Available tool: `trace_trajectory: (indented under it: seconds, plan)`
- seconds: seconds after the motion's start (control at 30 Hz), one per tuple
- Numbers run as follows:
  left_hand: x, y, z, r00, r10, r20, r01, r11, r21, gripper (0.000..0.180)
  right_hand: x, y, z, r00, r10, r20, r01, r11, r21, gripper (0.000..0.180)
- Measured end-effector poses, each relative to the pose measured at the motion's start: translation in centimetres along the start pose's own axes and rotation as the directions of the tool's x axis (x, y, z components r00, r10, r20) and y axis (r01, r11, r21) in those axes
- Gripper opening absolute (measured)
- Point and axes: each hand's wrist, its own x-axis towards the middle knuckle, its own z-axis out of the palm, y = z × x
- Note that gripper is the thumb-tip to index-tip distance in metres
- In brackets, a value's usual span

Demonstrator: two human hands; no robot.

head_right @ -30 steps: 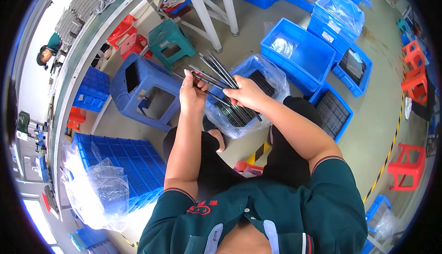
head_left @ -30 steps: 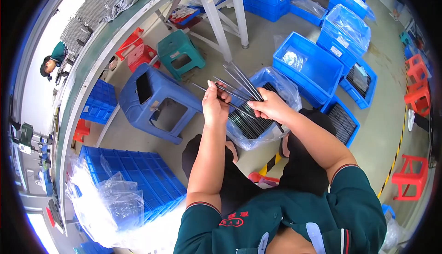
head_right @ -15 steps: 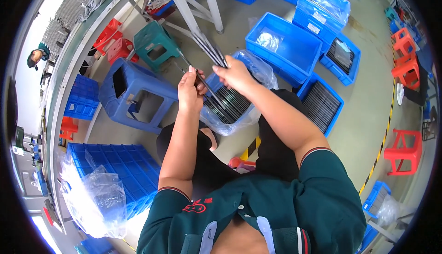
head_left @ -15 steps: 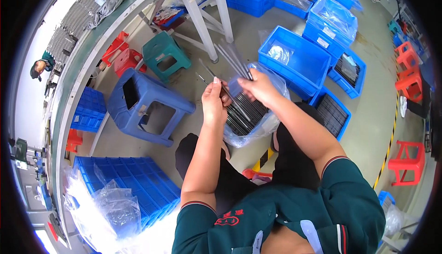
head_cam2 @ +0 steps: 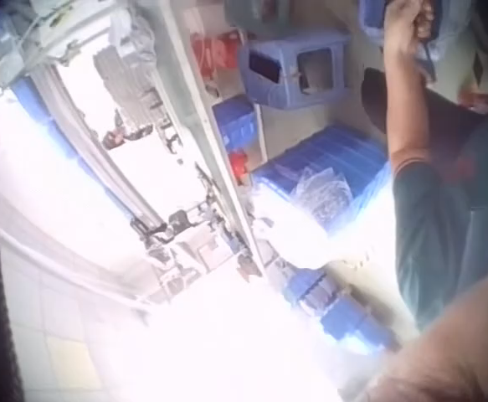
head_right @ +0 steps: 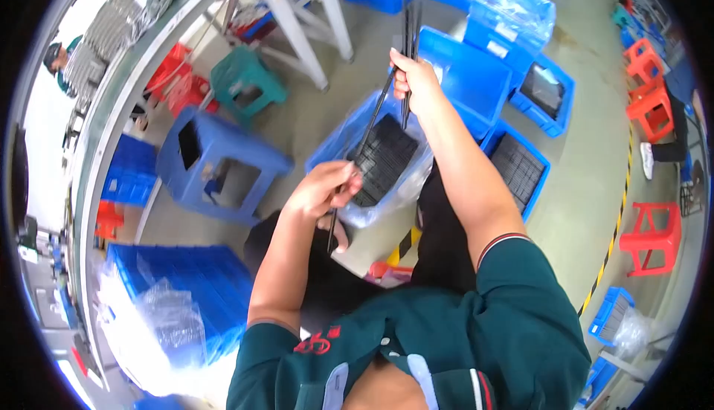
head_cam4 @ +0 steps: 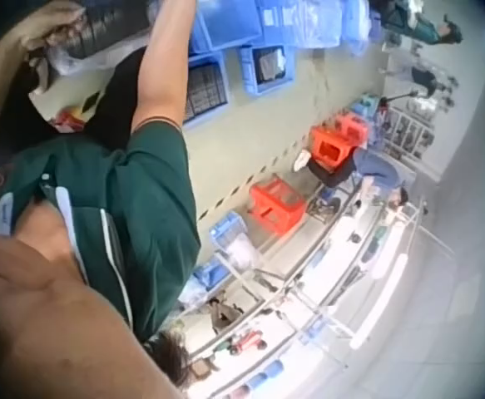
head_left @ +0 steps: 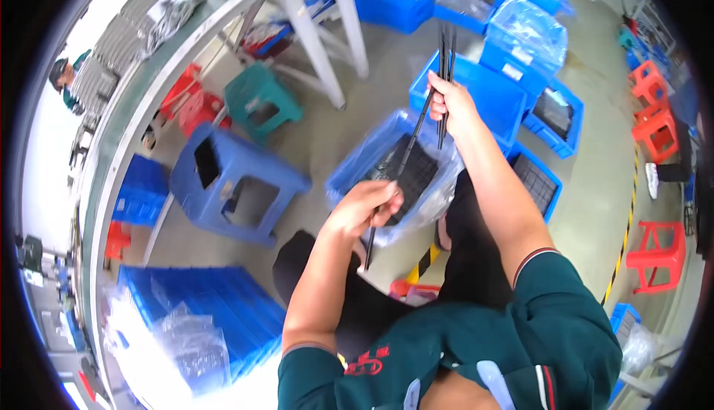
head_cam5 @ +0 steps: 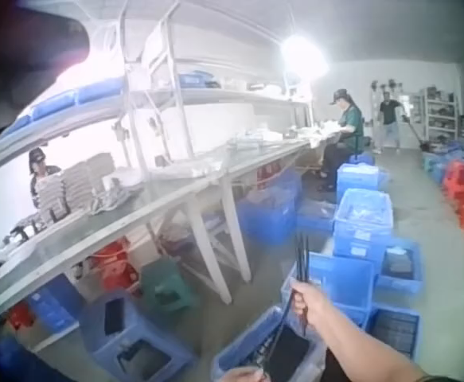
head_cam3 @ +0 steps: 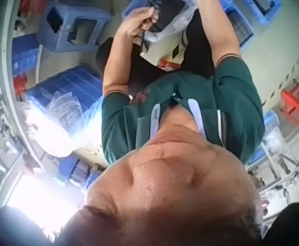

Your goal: Sorting black rods from a bulk bag into organized rows within blue plastic bins.

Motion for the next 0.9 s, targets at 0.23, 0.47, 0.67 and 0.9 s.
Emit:
trace_trajectory:
  seconds: [0.23, 0.47, 0.67, 0.9]
  plan:
    - [2.1, 1.0, -0.2, 0.982, 0.185, 0.026, -0.168, 0.933, -0.318, 0.031, -3.6, 2.4, 1.9, 0.986, 0.163, 0.038, -0.158, 0.981, -0.111, 0.029]
    - [2.3, 0.0, -0.6, 0.971, 0.194, 0.142, -0.142, 0.94, -0.31, 0.032, -6.6, 5.2, 5.3, 0.949, 0.097, 0.298, 0.189, 0.583, -0.79, 0.026]
    - [1.5, 1.0, -2.7, 0.895, 0.264, -0.36, -0.381, 0.873, -0.305, 0.03, -6.9, 5.3, 4.7, 0.935, -0.037, 0.352, 0.336, 0.404, -0.851, 0.026]
    - [0.9, 2.9, -4.7, 0.58, 0.421, -0.697, -0.678, 0.724, -0.128, 0.03, -8.3, 5.6, 4.8, 0.917, 0.243, 0.315, 0.094, 0.638, -0.764, 0.025]
